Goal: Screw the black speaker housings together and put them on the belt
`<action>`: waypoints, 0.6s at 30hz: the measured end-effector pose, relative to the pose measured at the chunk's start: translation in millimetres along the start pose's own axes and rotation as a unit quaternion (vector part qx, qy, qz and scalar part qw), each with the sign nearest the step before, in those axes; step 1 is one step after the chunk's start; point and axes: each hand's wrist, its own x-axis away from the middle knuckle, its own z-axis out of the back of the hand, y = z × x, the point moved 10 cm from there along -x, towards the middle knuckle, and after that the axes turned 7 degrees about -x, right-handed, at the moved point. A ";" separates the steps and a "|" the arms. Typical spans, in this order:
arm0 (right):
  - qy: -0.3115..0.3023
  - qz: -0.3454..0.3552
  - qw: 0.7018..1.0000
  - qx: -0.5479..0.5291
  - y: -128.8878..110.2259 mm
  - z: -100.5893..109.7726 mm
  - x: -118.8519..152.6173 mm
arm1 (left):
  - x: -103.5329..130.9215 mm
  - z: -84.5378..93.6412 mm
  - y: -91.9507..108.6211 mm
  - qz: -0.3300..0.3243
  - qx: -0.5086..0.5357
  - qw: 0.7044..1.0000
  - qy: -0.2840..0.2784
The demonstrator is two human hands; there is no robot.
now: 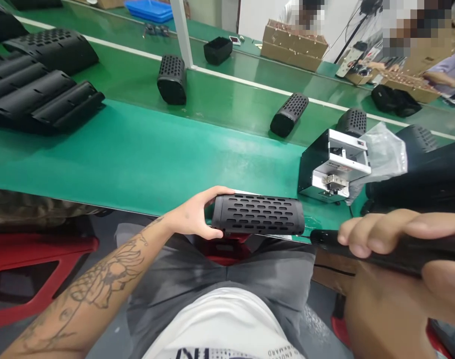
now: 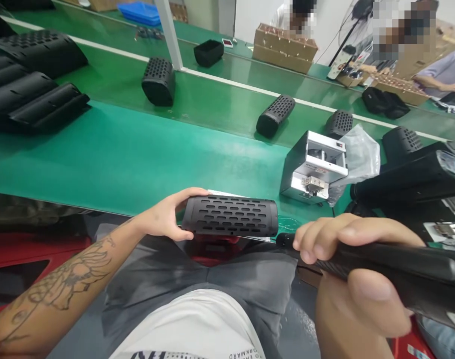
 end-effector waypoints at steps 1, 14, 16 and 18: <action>-0.023 0.018 0.999 -0.017 3.9 -7.6 -2.6 | 0.5 0.0 -0.2 0.001 -0.001 1.000 0.001; -0.019 0.007 0.997 -0.075 28.1 -31.5 -3.1 | 0.0 0.5 2.9 -0.008 -0.023 1.000 0.009; -0.032 -0.002 0.997 -0.072 29.7 -35.0 -3.7 | -0.2 1.0 2.8 -0.018 -0.028 0.999 0.015; -0.043 -0.013 0.996 -0.073 30.6 -38.3 -3.6 | -0.5 1.1 3.0 -0.032 -0.040 0.999 0.018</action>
